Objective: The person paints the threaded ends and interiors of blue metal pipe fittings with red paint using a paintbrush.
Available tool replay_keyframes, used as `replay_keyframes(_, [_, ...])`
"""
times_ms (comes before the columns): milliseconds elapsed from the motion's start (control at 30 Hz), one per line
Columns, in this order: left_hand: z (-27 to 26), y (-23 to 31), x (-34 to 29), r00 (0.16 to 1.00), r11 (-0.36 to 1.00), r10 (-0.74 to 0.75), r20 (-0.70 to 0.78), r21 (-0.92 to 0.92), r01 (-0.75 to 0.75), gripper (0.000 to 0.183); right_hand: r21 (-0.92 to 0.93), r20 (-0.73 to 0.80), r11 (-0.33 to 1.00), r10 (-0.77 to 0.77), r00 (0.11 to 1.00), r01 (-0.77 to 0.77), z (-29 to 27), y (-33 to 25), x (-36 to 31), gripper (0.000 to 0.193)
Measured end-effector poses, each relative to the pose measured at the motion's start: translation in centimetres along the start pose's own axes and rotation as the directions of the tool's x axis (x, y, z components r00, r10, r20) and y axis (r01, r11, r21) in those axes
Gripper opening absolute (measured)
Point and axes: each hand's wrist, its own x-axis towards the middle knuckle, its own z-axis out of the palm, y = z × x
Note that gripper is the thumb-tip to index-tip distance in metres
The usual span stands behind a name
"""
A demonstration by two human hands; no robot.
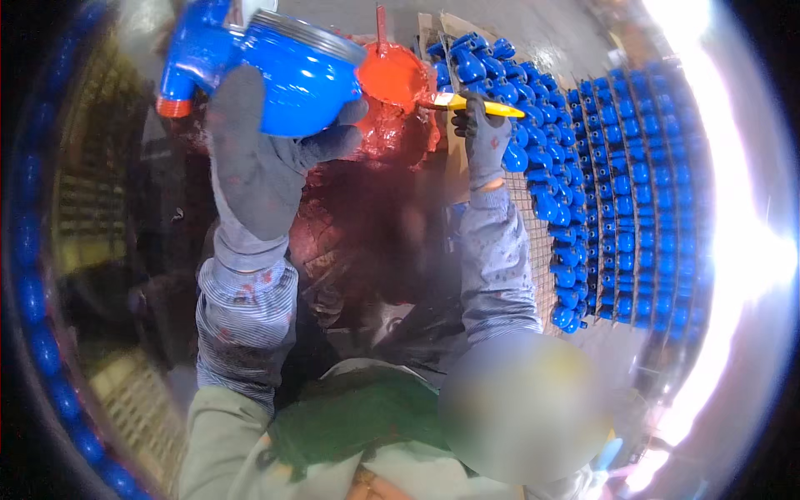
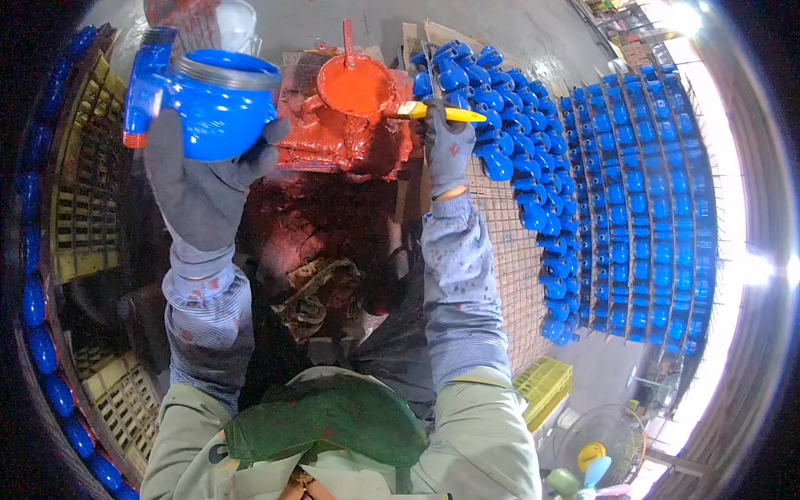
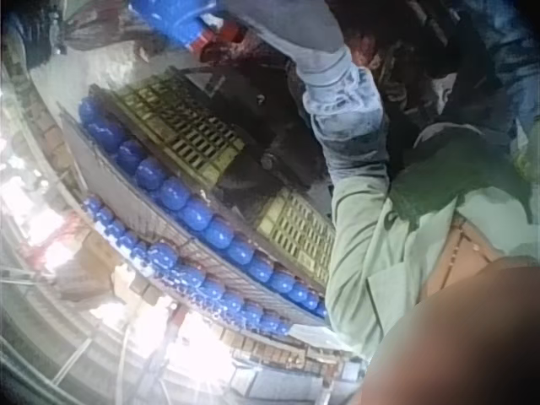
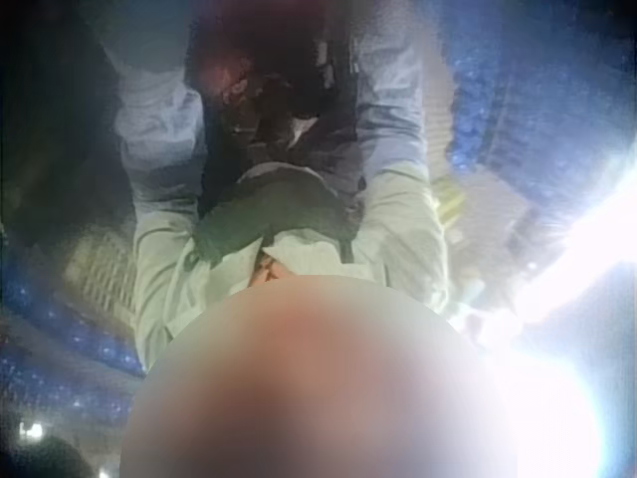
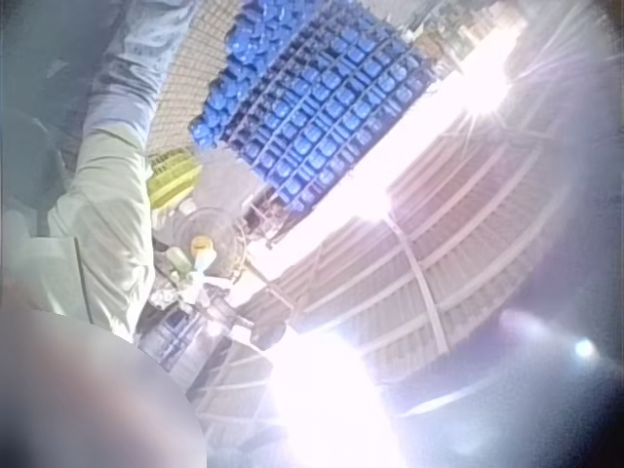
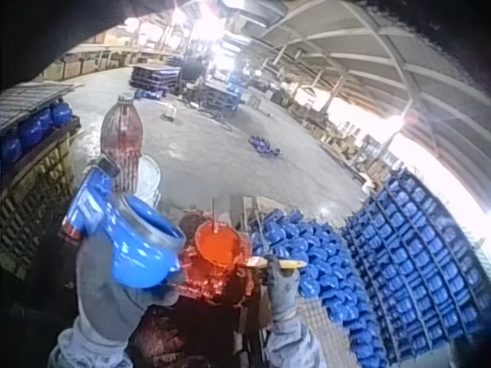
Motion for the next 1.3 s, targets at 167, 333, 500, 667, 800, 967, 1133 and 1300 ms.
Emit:
replay_keyframes(167, [2.7,-3.4,-1.6,0.979,0.993,0.114,-0.170,-0.023,-0.119,0.061,0.178,0.026,0.981,0.071,0.997,-0.074,0.4,-3.8,-2.9,0.039])
replay_keyframes(333, [3.0,-5.0,-0.7,0.812,0.448,0.400,0.426,0.681,-0.579,0.075,0.539,0.133,0.836,0.037,0.990,-0.104,0.4,-9.1,-4.5,0.040])
replay_keyframes(500, [3.6,-7.0,-2.0,0.998,0.989,0.022,0.061,0.146,-0.031,0.052,0.706,0.066,0.690,-0.293,0.954,0.162,-1.1,-12.8,-8.0,0.031])
replay_keyframes(667, [2.8,-7.3,-3.0,0.935,0.704,0.167,0.312,0.626,-0.335,0.048,0.421,-0.136,0.814,-0.381,0.915,0.401,-1.6,-14.1,-9.9,0.027])
replay_keyframes(800, [3.4,-6.3,-3.4,0.860,0.341,0.142,0.491,0.791,-0.508,0.047,0.265,-0.142,0.836,-0.459,0.877,0.480,-1.4,-14.3,-10.2,0.028])
replay_keyframes(967, [3.5,-5.3,-3.5,0.904,0.286,-0.007,0.426,0.868,-0.407,0.047,0.220,-0.145,0.830,-0.492,0.858,0.513,-1.3,-14.2,-10.2,0.029])
replay_keyframes(1133, [2.8,-7.2,-2.4,0.948,0.494,0.155,0.278,0.810,-0.318,0.054,0.172,-0.162,0.866,-0.445,0.881,0.469,-1.1,-14.7,-10.3,0.031])
replay_keyframes(1300, [3.7,-8.3,-1.5,0.953,0.679,0.234,0.191,0.669,-0.301,0.062,0.223,-0.227,0.893,-0.342,0.912,0.390,-0.6,-14.5,-10.1,0.017])
